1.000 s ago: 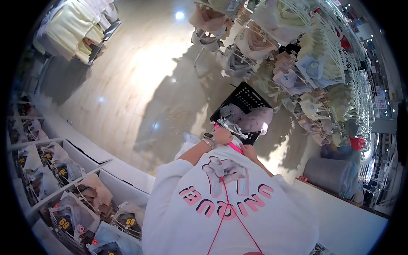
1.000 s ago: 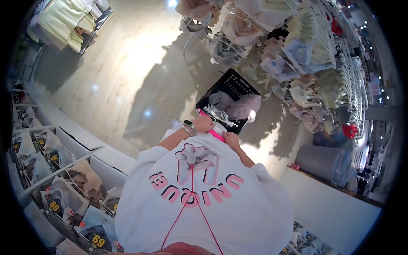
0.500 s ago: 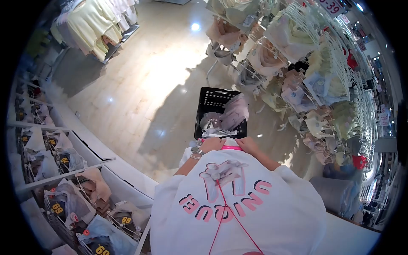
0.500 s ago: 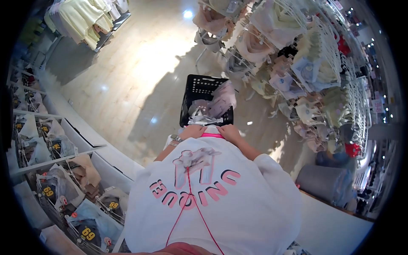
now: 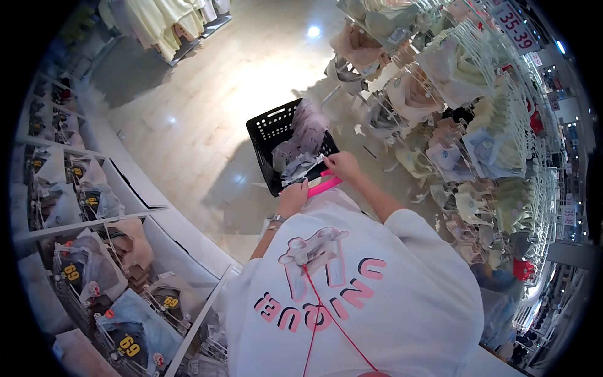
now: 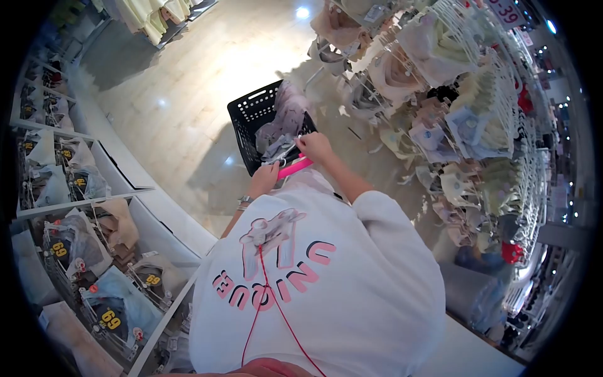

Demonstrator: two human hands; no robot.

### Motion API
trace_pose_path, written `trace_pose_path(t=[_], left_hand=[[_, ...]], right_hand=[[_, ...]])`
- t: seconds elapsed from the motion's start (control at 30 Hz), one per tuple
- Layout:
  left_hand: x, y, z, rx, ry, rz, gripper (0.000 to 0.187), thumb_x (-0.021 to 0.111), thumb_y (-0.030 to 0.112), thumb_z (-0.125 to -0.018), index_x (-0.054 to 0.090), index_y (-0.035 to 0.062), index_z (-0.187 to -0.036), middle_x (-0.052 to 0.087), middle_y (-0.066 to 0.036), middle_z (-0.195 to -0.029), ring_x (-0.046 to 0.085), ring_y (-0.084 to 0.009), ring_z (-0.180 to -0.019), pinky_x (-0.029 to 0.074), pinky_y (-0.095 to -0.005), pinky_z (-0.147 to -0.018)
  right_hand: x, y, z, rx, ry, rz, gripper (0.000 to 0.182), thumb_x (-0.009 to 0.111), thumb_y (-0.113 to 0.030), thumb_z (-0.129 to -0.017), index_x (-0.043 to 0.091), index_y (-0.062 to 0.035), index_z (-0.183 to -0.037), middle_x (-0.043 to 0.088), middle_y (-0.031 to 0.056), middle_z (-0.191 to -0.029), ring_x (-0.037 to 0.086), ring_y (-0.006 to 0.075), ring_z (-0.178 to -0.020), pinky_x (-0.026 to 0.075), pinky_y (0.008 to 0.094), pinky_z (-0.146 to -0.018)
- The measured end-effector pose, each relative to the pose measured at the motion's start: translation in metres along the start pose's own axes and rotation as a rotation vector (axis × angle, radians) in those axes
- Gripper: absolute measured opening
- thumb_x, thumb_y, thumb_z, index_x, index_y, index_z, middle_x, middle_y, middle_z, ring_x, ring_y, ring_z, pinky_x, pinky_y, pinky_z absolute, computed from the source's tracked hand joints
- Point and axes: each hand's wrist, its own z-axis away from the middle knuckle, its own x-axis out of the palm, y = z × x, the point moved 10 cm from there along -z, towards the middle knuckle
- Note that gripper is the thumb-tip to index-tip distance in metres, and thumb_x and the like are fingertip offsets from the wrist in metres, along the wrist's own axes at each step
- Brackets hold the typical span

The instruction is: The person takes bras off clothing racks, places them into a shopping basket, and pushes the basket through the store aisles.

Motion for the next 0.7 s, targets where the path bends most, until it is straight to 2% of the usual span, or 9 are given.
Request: trace_pose_path(t=[0.13,0.23,0.33,0.43,0.47,0.57,0.7], left_hand=[[-0.008,0.002,-0.007,-0.043,0.032,0.038,0.056,0.034,0.038,-0.095,0.063,-0.0021,-0.069,0.061,-0.024,-0.069,0.06,-0.0414,-0.067,0.045,-0.05,-0.065],[0.002,0.005,-0.023,-0.052,0.078,0.097,0.056,0.034,0.038,-0.095,0.063,-0.0024,-0.068,0.06,-0.024,-0.068,0.059,-0.0418,-0.067,0.045,-0.0503,-0.063],[0.012,0.008,-0.044,-0.037,0.11,0.117,0.056,0.035,0.037,-0.094,0.062,-0.0033,-0.066,0.059,-0.026,-0.066,0.059,-0.0421,-0.066,0.044,-0.0508,-0.063],[0.017,0.009,-0.051,-0.074,0.075,0.116,0.056,0.033,0.039,-0.095,0.063,-0.0015,-0.07,0.061,-0.024,-0.07,0.058,-0.0443,-0.071,0.043,-0.0515,-0.066],[0.017,0.013,-0.057,-0.029,0.092,0.106,0.056,0.033,0.037,-0.095,0.063,-0.002,-0.069,0.06,-0.025,-0.068,0.058,-0.0437,-0.068,0.043,-0.0512,-0.064],[0.024,0.017,-0.075,0.079,0.127,0.083,0.053,0.035,0.035,-0.095,0.062,-0.0031,-0.069,0.059,-0.025,-0.065,0.059,-0.0425,-0.063,0.044,-0.0504,-0.059],[0.035,0.043,-0.085,0.055,0.099,0.083,0.051,0.036,0.032,-0.095,0.061,-0.0033,-0.068,0.058,-0.024,-0.063,0.058,-0.0419,-0.06,0.043,-0.0497,-0.055]], right_hand=[[-0.012,-0.015,-0.028,-0.1,0.06,0.014,0.032,0.056,-0.03,-0.082,0.063,-0.0062,-0.062,0.06,0.0151,-0.062,0.059,0.0341,-0.06,0.047,0.0441,-0.058],[-0.024,-0.005,-0.044,-0.106,0.116,0.061,0.034,0.055,-0.032,-0.085,0.064,-0.0046,-0.067,0.059,0.0162,-0.061,0.059,0.0355,-0.059,0.046,0.045,-0.057],[-0.033,0.026,-0.059,0.073,0.257,0.04,0.033,0.054,-0.032,-0.085,0.065,-0.0054,-0.071,0.061,0.0165,-0.065,0.06,0.036,-0.063,0.047,0.0448,-0.059],[-0.031,0.048,-0.068,0.187,0.277,-0.01,0.032,0.053,-0.033,-0.085,0.067,-0.0065,-0.075,0.063,0.0165,-0.07,0.061,0.036,-0.066,0.049,0.0441,-0.061],[-0.03,0.054,-0.071,0.231,0.263,-0.05,0.031,0.053,-0.034,-0.085,0.067,-0.0075,-0.078,0.064,0.0163,-0.072,0.062,0.0359,-0.068,0.049,0.0438,-0.063],[-0.035,0.062,-0.082,0.239,0.258,-0.044,0.031,0.053,-0.034,-0.085,0.067,-0.0076,-0.079,0.064,0.0162,-0.073,0.062,0.0358,-0.069,0.049,0.0438,-0.063],[-0.045,0.103,-0.09,0.235,0.294,-0.204,0.03,0.053,-0.033,-0.085,0.067,-0.0057,-0.079,0.062,0.0173,-0.07,0.061,0.0358,-0.066,0.047,0.044,-0.06]])
